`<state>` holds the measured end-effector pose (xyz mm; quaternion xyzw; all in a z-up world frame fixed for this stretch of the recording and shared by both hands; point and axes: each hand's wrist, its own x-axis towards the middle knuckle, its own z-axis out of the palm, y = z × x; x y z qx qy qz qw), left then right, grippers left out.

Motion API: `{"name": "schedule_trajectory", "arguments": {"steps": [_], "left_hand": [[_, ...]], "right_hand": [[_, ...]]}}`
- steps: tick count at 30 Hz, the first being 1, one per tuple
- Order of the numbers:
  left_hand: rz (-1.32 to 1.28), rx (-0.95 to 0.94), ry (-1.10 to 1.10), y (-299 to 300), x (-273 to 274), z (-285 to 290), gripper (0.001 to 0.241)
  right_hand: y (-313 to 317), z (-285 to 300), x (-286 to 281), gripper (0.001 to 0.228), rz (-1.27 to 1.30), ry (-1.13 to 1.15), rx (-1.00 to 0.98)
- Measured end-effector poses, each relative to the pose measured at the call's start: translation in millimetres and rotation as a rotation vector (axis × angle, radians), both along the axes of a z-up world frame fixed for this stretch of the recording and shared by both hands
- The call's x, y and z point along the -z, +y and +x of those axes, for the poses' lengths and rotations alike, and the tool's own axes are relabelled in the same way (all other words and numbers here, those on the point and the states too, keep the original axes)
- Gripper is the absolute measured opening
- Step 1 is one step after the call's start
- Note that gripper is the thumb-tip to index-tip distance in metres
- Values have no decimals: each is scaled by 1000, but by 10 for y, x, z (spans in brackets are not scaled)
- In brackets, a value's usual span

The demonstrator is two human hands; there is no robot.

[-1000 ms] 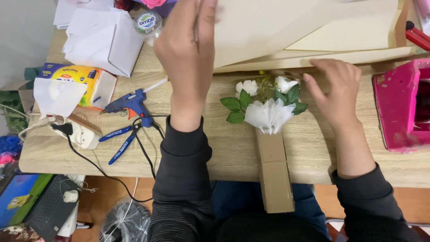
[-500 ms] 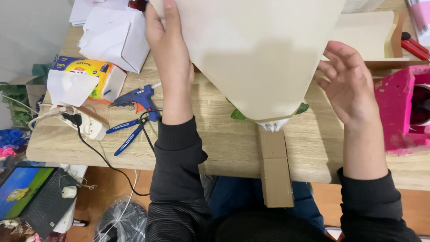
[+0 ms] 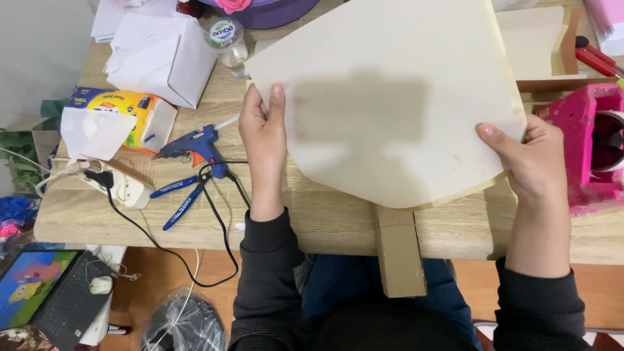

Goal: The person wraps a small bouquet of artificial flowers in a sheet of cream-colored paper. They fold the paper around the bouquet, then use scissors to trim the excess paper from the bottom edge.

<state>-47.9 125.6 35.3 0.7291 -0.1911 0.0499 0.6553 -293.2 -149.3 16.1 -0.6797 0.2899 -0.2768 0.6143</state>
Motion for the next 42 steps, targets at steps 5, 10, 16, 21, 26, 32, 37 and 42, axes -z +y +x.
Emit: {"name": "schedule_trajectory", "arguments": {"steps": [5, 10, 16, 21, 26, 32, 37, 42], "left_hand": [[-15, -16, 13, -7, 27, -21, 33], [2, -29, 66, 7, 10, -24, 26], [-97, 19, 19, 71, 56, 20, 26], [104, -2, 20, 133, 196, -19, 26], [262, -5, 93, 323, 255, -115, 22], [466, -140, -1, 402, 458, -233, 37], [480, -226, -155, 295, 443, -697, 88], [559, -22, -419, 72, 649, -1026, 88]], "right_hand": [[-13, -84, 24, 30, 0, 18, -2], [-4, -135, 22, 30, 5, -9, 12], [-108, -252, 123, 21, -10, -31, 43], [-128, -436, 275, 17, 48, -29, 81], [200, -456, 131, 23, 47, 189, 29], [433, -403, 441, 36, 301, 11, 90], [520, -388, 721, 91, 305, -36, 19], [778, -128, 316, 30, 402, -50, 95]]}}
